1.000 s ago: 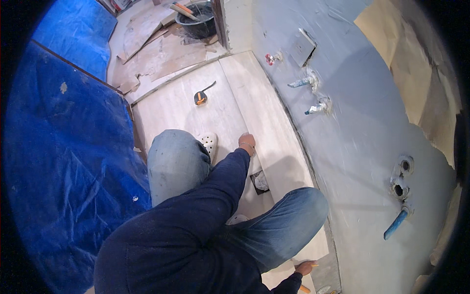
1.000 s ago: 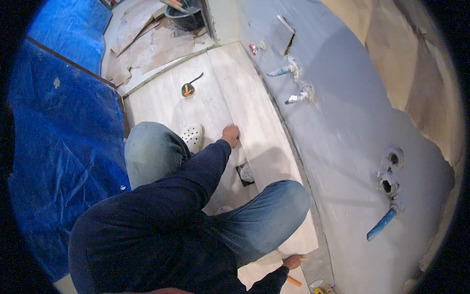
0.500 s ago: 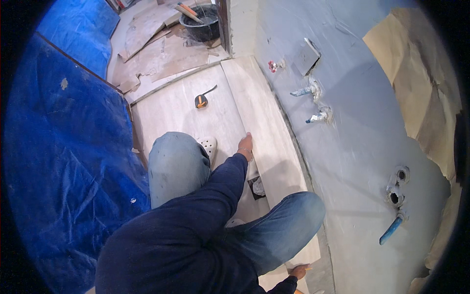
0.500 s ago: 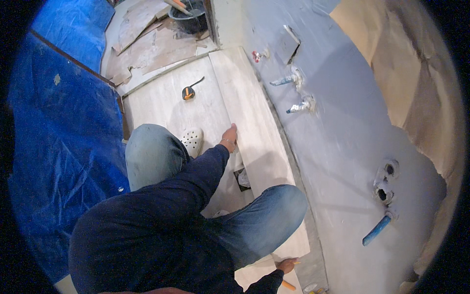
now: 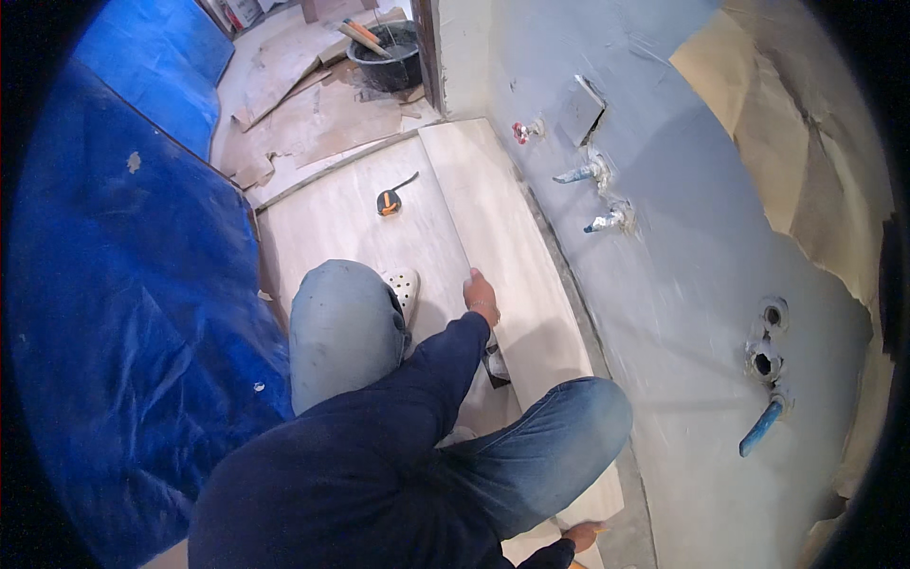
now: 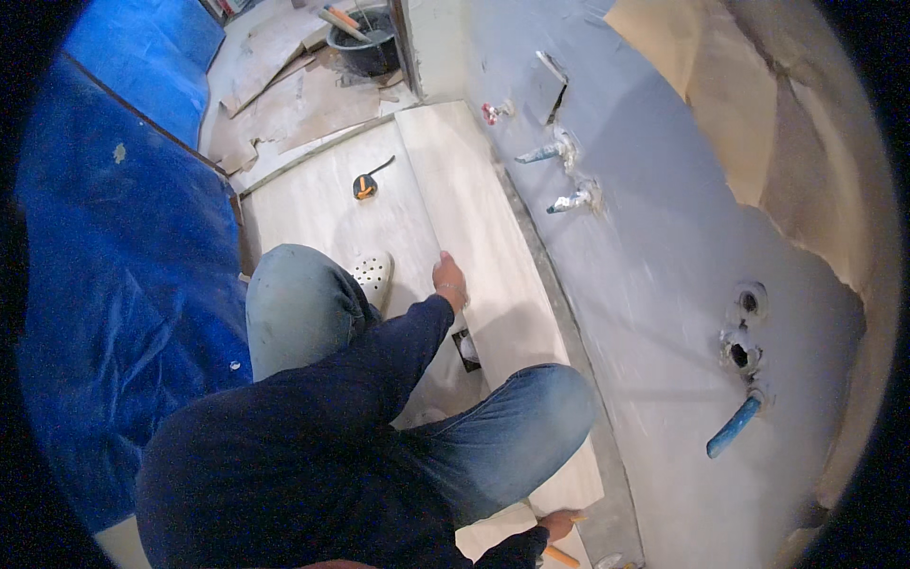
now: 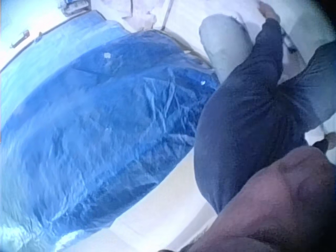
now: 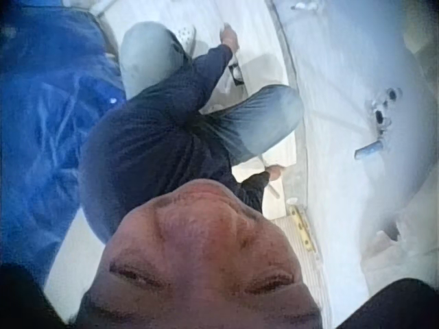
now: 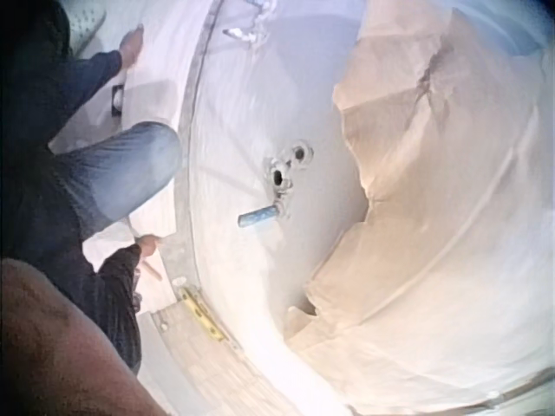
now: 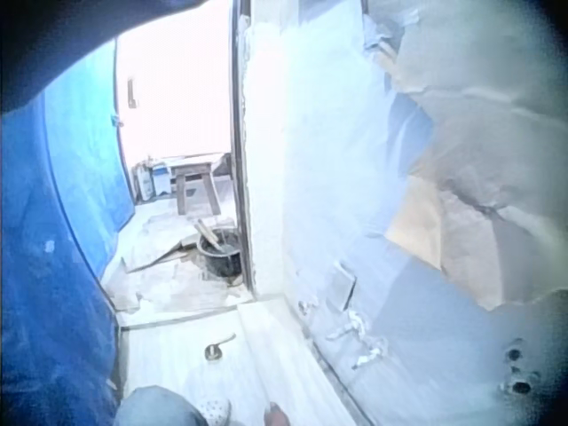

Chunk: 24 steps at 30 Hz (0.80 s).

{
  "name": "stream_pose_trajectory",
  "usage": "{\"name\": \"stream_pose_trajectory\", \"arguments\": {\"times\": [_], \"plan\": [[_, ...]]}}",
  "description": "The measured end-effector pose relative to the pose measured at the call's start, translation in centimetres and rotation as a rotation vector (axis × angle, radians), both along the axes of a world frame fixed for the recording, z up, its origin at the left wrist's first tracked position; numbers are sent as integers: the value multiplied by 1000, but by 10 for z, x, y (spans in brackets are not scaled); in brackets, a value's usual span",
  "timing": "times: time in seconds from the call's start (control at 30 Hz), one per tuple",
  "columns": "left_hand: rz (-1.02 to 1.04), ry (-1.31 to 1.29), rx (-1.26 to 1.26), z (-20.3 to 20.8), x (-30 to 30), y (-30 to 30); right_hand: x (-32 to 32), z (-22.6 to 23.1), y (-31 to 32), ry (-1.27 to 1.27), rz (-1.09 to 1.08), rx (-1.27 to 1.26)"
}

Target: The person carries a large floor tile into a bathroom, kneels, and positions it on the floor. They then use a pencil to mark the tile around exposed plumbing pipes and a floor drain to prepare for cutting.

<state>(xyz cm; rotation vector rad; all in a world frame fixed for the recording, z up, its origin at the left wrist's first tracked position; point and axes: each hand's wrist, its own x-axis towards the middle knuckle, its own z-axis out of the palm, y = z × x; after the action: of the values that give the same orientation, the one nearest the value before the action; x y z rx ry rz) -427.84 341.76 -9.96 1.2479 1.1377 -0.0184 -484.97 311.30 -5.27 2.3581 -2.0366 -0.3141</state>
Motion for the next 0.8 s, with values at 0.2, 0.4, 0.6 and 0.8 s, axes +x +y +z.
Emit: {"name": "stream_pose_trajectory", "arguments": {"times": [0.2,0.4,0.6,0.8], "plan": [[-67,130,-24,-1,-35,32,2,24,21,-361,-354,17],[-35,156,23,-26,-66,55,-17,19,1,-343,-284,-42],[60,116,-70,-46,-81,74,-2,24,-17,-332,-278,-83],[121,33,-234,-26,-78,78,-1,7,-14,-328,-159,-133]]}}
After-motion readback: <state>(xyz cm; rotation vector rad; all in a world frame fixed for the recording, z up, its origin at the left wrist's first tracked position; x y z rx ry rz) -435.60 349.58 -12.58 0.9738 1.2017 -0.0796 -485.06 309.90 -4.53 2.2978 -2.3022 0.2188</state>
